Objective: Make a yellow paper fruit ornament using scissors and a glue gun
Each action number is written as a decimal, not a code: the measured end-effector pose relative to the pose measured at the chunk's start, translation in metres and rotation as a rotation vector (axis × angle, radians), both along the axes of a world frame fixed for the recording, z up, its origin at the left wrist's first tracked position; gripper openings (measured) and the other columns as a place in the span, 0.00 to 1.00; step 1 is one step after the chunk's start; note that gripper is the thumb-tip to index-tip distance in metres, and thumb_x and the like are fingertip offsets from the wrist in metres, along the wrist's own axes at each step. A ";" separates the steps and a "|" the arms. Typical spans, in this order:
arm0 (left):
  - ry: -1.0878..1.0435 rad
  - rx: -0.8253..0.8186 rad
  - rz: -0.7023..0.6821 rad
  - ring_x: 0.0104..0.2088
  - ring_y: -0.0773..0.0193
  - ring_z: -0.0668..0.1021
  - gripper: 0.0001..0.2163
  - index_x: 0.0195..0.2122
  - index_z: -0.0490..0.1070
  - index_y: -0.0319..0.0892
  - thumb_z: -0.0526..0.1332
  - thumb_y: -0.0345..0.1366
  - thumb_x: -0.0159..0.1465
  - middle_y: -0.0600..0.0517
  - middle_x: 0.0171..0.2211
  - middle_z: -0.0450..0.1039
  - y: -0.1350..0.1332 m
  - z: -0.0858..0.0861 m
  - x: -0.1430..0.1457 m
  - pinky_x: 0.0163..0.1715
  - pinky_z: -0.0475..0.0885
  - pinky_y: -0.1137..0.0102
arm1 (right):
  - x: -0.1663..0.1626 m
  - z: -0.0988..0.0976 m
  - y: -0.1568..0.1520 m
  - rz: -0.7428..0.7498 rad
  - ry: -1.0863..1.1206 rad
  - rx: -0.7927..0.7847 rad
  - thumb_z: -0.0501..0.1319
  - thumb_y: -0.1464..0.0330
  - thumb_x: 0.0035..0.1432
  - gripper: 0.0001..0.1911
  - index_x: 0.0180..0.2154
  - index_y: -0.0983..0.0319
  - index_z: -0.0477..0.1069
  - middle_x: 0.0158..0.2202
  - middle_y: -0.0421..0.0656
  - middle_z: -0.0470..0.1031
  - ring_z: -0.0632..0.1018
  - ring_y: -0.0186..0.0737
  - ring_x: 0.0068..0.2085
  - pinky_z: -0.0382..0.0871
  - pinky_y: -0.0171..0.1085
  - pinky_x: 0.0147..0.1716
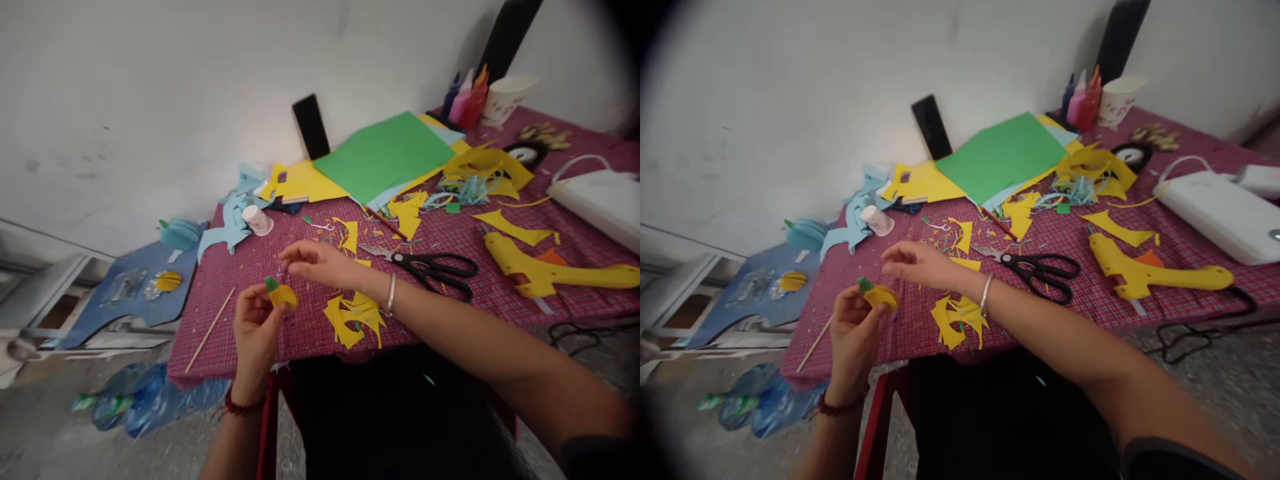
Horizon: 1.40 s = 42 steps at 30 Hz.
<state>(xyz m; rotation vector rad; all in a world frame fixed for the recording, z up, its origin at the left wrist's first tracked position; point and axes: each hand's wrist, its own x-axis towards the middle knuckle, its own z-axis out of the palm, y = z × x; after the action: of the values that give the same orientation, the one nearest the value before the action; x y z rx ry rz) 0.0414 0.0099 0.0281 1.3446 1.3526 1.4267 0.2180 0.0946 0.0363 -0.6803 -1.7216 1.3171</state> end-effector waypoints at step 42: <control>-0.581 -0.196 -0.431 0.31 0.68 0.77 0.09 0.30 0.79 0.42 0.74 0.37 0.50 0.52 0.30 0.78 -0.066 0.022 0.051 0.34 0.73 0.75 | 0.053 0.016 -0.152 -0.414 0.548 -0.125 0.71 0.57 0.50 0.17 0.24 0.62 0.70 0.19 0.35 0.67 0.65 0.29 0.22 0.59 0.32 0.25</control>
<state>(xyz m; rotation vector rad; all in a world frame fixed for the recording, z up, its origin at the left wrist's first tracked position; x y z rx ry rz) 0.0921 -0.0565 0.0506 0.9168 0.7423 1.2164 0.2715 -0.0574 0.0526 -0.6293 -1.0044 1.1801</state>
